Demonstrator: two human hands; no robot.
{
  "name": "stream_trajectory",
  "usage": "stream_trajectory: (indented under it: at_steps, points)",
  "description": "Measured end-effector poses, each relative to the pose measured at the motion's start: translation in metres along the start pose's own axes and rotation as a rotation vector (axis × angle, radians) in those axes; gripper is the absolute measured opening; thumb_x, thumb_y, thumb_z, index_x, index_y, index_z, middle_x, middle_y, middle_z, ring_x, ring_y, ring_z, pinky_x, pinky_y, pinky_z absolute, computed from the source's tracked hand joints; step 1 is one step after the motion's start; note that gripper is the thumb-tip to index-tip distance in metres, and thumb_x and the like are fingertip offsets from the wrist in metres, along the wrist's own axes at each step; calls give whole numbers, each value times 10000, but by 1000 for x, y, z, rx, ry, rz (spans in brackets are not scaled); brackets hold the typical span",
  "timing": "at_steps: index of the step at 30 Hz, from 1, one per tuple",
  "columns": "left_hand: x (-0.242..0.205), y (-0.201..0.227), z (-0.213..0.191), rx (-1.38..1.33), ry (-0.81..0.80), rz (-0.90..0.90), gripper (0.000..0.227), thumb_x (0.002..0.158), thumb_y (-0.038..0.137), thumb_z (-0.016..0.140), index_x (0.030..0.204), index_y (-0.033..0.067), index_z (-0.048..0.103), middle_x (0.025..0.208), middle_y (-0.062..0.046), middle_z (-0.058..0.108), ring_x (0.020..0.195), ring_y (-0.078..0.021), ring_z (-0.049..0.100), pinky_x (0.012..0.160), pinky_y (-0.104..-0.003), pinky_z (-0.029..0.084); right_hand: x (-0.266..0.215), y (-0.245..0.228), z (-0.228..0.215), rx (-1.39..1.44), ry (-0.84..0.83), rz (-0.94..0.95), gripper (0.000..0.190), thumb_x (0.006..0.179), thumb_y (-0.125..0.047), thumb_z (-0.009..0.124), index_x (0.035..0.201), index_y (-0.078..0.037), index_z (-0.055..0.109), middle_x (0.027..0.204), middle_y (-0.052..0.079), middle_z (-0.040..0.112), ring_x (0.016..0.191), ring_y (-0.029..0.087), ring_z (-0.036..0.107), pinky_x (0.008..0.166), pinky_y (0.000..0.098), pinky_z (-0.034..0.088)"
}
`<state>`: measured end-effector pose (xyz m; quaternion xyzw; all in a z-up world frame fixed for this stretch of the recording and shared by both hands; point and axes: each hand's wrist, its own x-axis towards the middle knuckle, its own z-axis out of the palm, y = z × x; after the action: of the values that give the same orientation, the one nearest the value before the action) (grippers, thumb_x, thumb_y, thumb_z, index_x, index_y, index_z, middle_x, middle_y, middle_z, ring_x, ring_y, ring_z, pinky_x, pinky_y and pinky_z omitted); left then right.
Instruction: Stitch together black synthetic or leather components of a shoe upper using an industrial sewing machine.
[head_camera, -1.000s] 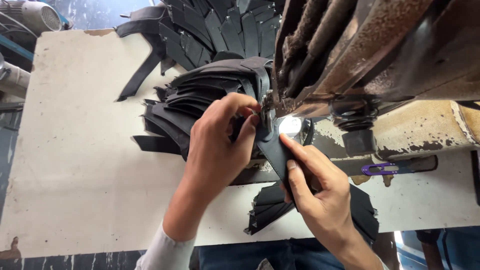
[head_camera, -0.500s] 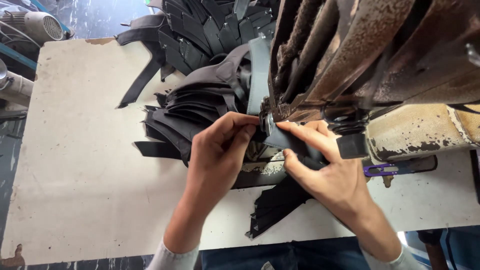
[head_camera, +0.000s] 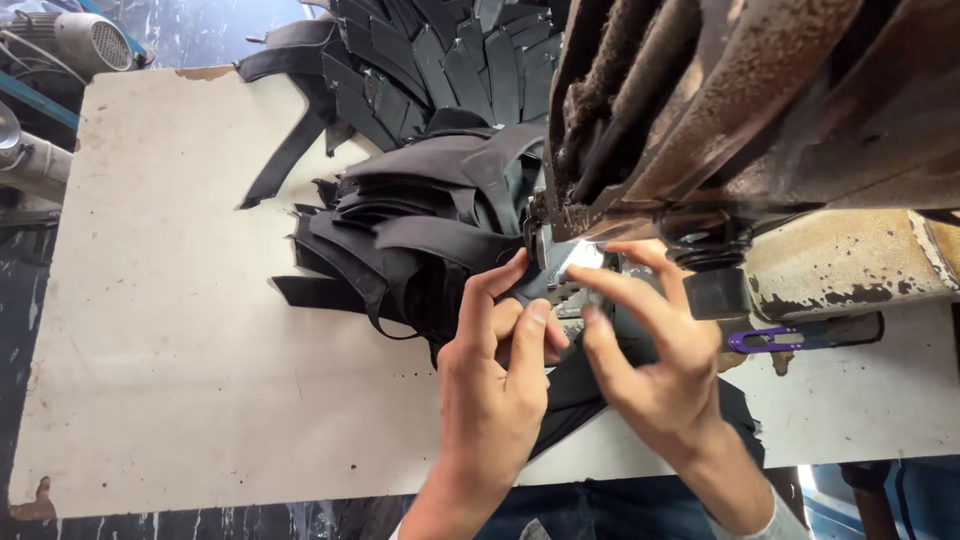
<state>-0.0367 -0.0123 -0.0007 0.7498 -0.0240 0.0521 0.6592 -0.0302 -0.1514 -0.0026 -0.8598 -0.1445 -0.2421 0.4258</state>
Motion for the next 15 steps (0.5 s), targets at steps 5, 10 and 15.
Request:
stream_trajectory:
  at_steps: [5,10,15]
  points:
    - [0,-2,11,46,33,42,410,951,-10,566,1349,45,479,709,-35,736,579,-99,686,543,-213,540,-21,12,-2,57,-203,61,613,726,41,646,1333,-43,627,1553,216,385,1393,347,480,1194,436,398]
    - [1,3,14,132,67,4,388,945,45,617,1316,71,508,717,-21,774,530,-85,667,507,-217,534,-23,13,-9,23,-255,84,642,734,82,606,1358,-72,609,1575,209,370,1392,354,493,1130,405,428]
    - [-20,20,8,418,62,80,514,918,130,668,1396,71,487,744,-23,788,439,-125,652,407,-275,508,-24,11,-10,-26,-249,74,650,745,115,559,1354,-104,617,1563,207,405,1377,353,526,1092,381,462]
